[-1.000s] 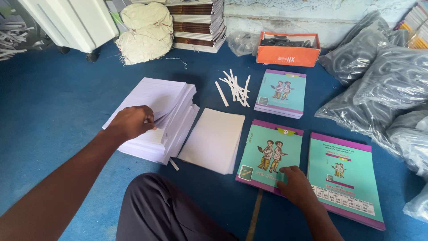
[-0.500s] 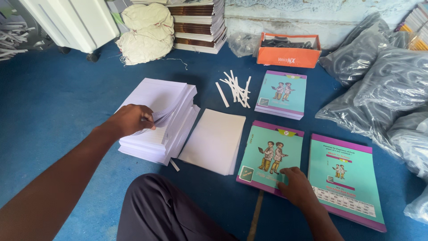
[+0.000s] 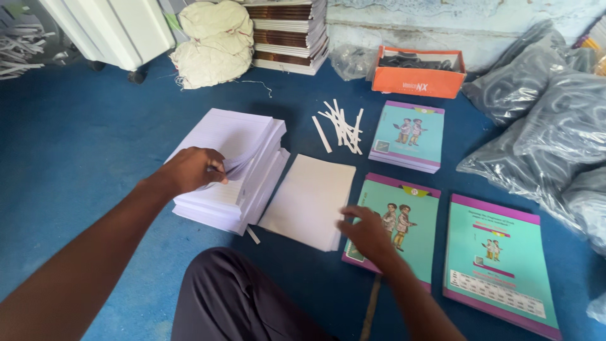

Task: The person assembles notebooks by inserting stacks of lined paper into printed covers. They repeatedly pick up a paper stack, open a cover, insert the pages, and place the completed notebook onto a growing pile.

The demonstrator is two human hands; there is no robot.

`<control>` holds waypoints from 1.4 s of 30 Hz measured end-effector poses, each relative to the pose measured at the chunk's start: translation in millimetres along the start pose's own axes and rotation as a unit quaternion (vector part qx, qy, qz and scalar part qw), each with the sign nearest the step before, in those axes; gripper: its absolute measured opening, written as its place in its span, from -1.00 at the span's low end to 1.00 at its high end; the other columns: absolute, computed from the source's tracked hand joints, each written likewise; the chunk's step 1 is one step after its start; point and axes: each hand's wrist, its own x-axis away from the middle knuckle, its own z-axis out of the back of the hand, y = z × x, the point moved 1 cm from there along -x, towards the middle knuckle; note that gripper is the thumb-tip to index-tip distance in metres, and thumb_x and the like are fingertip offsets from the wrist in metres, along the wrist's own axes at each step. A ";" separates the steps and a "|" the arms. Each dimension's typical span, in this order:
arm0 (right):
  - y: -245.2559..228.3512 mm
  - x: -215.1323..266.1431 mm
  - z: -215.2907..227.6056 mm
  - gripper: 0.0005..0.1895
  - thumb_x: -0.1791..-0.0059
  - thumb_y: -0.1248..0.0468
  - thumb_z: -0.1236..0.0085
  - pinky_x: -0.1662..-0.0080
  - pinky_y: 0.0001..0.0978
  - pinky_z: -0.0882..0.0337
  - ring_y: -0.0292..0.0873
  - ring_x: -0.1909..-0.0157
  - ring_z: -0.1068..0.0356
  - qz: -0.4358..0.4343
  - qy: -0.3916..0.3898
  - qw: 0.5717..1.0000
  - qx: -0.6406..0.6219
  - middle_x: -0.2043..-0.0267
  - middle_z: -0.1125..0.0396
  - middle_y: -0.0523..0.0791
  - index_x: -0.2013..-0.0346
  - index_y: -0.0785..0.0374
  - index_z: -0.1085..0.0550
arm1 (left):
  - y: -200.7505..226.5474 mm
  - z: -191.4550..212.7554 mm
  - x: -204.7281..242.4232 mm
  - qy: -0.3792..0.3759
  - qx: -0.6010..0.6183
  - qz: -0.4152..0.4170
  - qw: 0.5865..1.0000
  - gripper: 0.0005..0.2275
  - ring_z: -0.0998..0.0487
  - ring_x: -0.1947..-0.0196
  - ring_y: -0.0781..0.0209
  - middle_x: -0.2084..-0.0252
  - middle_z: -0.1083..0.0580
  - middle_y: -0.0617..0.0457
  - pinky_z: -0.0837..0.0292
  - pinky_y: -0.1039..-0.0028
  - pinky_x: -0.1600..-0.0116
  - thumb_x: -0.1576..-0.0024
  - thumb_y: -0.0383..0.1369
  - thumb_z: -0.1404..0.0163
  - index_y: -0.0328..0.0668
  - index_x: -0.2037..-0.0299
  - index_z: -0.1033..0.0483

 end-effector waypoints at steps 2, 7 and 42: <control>-26.6 -18.6 -22.3 -0.54 0.03 0.11 -0.17 0.15 -0.33 -0.57 -0.13 0.22 -0.57 -0.035 -0.061 0.986 -0.154 -0.04 -0.48 0.02 -0.12 0.24 -0.48 | 0.5 -1.2 -0.3 0.005 0.008 0.024 1.000 -0.83 -0.65 0.14 0.12 0.15 -0.65 0.06 -0.48 0.30 -0.03 -0.06 -0.28 -0.22 -0.08 0.20 -0.68; -93.8 -52.1 -70.0 -0.34 -0.11 -0.17 0.18 0.35 -0.29 -0.42 -0.19 0.49 -0.30 -0.101 -0.146 0.914 -0.365 0.16 -0.37 -0.04 -0.18 0.33 -0.46 | 1.3 2.8 1.3 0.020 0.008 0.006 1.000 -0.83 -0.64 0.08 0.08 0.10 -0.64 0.06 -0.48 0.30 -0.06 -0.06 -0.29 -0.21 -0.08 0.18 -0.69; -183.6 -112.1 -136.9 -0.36 -0.12 -0.24 0.20 0.51 -0.41 -0.13 -0.29 0.60 -0.05 -0.212 -0.120 0.871 -0.426 0.54 -0.12 -0.19 0.16 0.34 -0.42 | 11.2 -6.5 40.0 -0.015 0.108 0.049 0.993 -0.75 -0.62 -0.06 0.16 -0.02 -0.59 0.05 -0.51 0.28 -0.15 -0.13 -0.24 -0.10 0.02 0.00 -0.57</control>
